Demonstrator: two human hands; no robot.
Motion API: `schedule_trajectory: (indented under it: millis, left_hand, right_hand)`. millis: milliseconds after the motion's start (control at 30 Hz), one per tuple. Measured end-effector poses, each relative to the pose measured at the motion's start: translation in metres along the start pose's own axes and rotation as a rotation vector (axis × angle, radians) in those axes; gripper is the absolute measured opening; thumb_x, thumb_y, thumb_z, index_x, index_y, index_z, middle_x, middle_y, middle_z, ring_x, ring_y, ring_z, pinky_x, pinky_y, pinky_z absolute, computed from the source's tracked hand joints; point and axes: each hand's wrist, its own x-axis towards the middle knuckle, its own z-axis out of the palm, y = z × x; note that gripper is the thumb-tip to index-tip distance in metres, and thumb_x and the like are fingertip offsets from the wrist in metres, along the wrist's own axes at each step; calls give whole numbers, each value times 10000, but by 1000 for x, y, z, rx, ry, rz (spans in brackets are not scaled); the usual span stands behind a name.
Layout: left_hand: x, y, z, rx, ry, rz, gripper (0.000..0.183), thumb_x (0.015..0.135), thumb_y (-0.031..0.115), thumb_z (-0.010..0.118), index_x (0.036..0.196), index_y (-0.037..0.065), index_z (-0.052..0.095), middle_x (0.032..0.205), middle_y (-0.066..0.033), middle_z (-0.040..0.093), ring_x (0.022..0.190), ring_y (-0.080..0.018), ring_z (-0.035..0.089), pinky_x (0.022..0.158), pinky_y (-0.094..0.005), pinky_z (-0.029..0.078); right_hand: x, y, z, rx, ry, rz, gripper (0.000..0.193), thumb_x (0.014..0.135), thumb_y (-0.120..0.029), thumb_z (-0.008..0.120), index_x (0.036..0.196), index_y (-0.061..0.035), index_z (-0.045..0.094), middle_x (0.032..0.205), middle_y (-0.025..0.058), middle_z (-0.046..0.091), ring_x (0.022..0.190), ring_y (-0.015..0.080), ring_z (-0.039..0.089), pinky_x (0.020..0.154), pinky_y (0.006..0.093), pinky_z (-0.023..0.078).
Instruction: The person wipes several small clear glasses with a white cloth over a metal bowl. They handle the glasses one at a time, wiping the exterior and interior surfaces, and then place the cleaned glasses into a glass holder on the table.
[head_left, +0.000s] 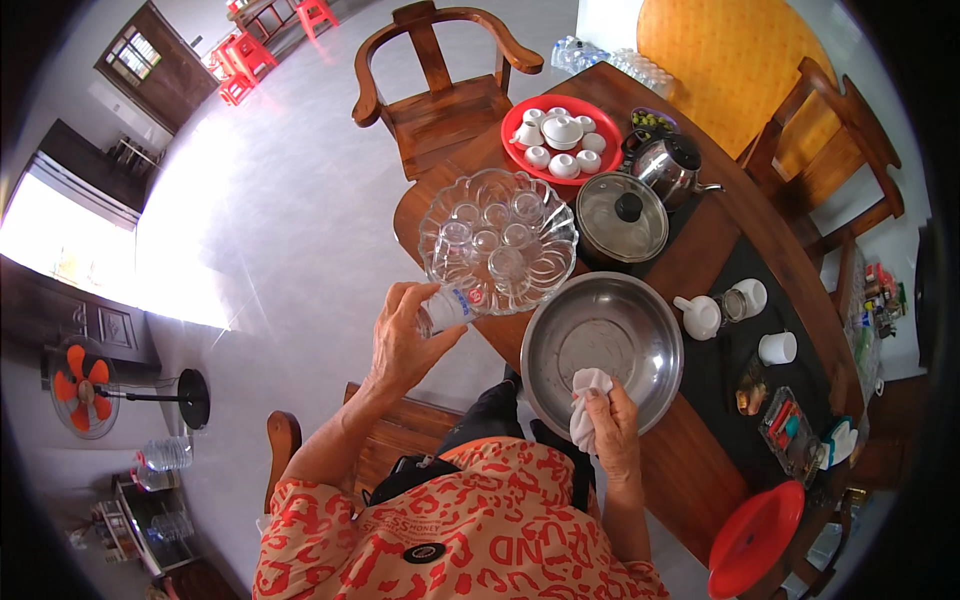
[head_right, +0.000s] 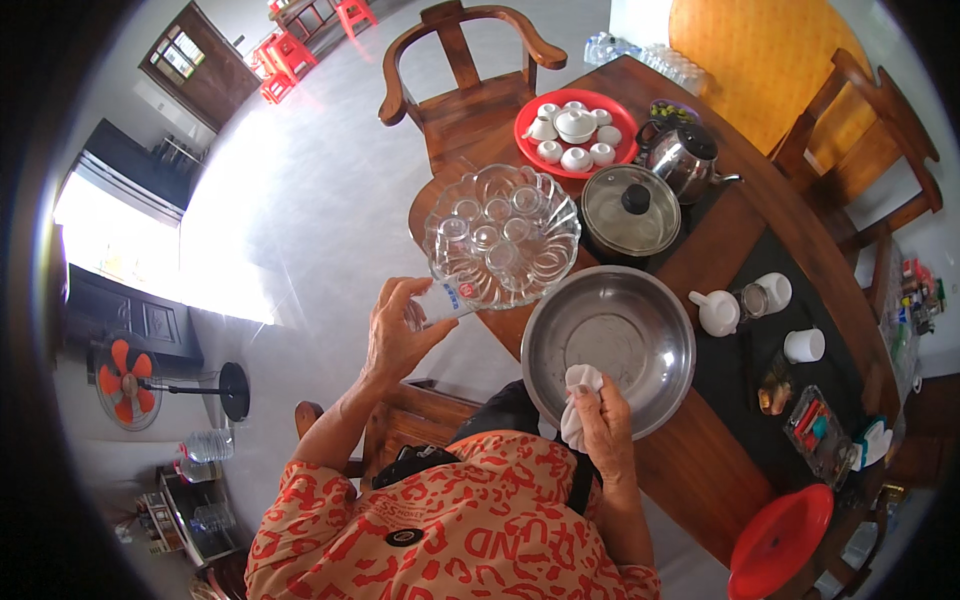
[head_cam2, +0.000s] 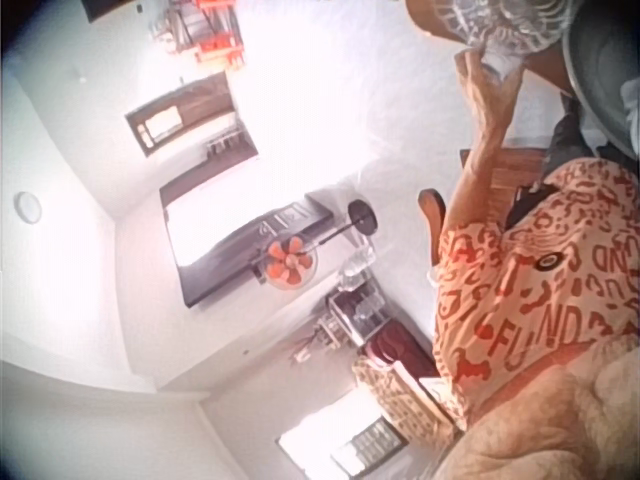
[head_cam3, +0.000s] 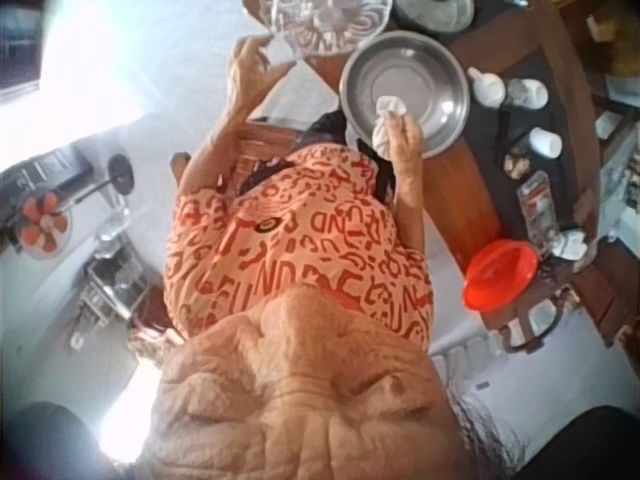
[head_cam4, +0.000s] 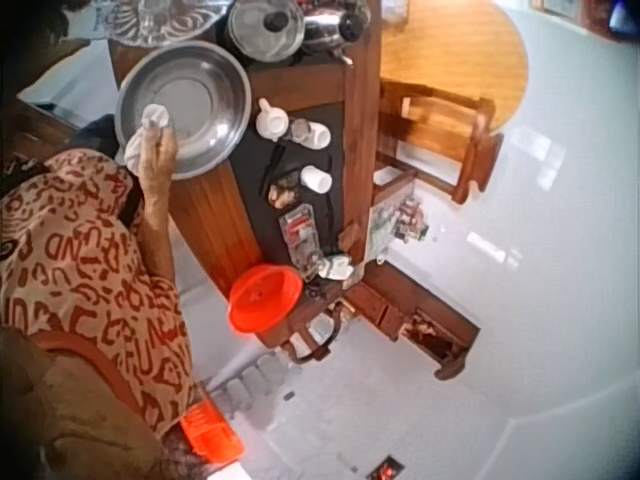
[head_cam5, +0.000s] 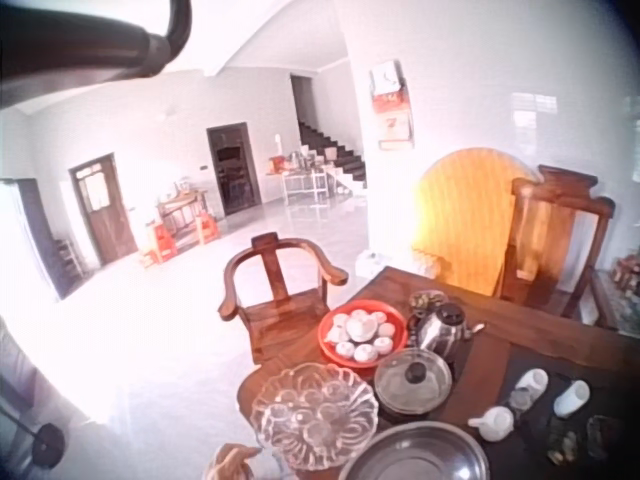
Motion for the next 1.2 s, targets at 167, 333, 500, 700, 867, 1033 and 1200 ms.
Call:
schedule_trajectory:
  millis: [167, 333, 500, 700, 867, 1033, 1200]
  left_hand:
    - [20, -2, 11, 75, -5, 26, 508, 638, 152, 778, 1066, 28, 533, 968, -126, 556, 812, -243, 587, 703, -356, 494]
    - [37, 1, 20, 99, -74, 16, 537, 680, 171, 730, 1132, 40, 473, 1033, -170, 545, 925, -347, 588, 745, -434, 494]
    - [46, -5, 33, 108, -70, 20, 573, 677, 150, 724, 1162, 36, 440, 1053, -171, 533, 950, -356, 572, 779, -434, 483]
    - [45, -11, 44, 122, -96, 5, 595, 667, 129, 741, 1175, 31, 447, 1076, -157, 510, 880, -313, 553, 725, -410, 487]
    - [41, -10, 52, 98, -17, 45, 615, 655, 101, 762, 1195, 48, 470, 1105, -121, 469, 720, -214, 533, 625, -334, 488]
    - [39, -13, 56, 94, -16, 73, 621, 662, 79, 764, 1215, 83, 481, 1109, -117, 456, 747, -214, 533, 635, -335, 494]
    - [35, -14, 63, 79, 6, 70, 649, 672, 78, 770, 1254, 102, 484, 1150, -125, 419, 794, -225, 532, 654, -336, 503]
  right_hand:
    - [9, 1, 1, -18, -28, 29, 269, 952, -252, 520, 1041, -7, 586, 850, 26, 610, 725, 57, 516, 642, 209, 424]
    - [12, 5, 0, -25, -17, 45, 298, 954, -244, 517, 1101, 9, 574, 873, 42, 616, 739, 72, 531, 652, 218, 436]
    - [14, 9, -1, -25, 11, 56, 320, 945, -283, 532, 1081, 1, 586, 872, 51, 629, 748, 75, 540, 667, 217, 436]
    - [16, 14, -3, -2, 43, 72, 316, 937, -290, 543, 1056, -1, 594, 864, 52, 628, 747, 73, 541, 670, 218, 437]
    - [19, 18, -6, -22, 1, 71, 308, 949, -256, 523, 1084, 15, 577, 894, 67, 629, 758, 85, 536, 658, 233, 439]
    - [22, 20, -6, -11, -1, 72, 312, 943, -266, 532, 1061, 18, 584, 873, 65, 629, 752, 83, 534, 650, 233, 438]
    - [22, 22, -5, -9, 7, 88, 315, 940, -270, 538, 1069, 14, 585, 870, 65, 630, 755, 87, 542, 657, 230, 443]
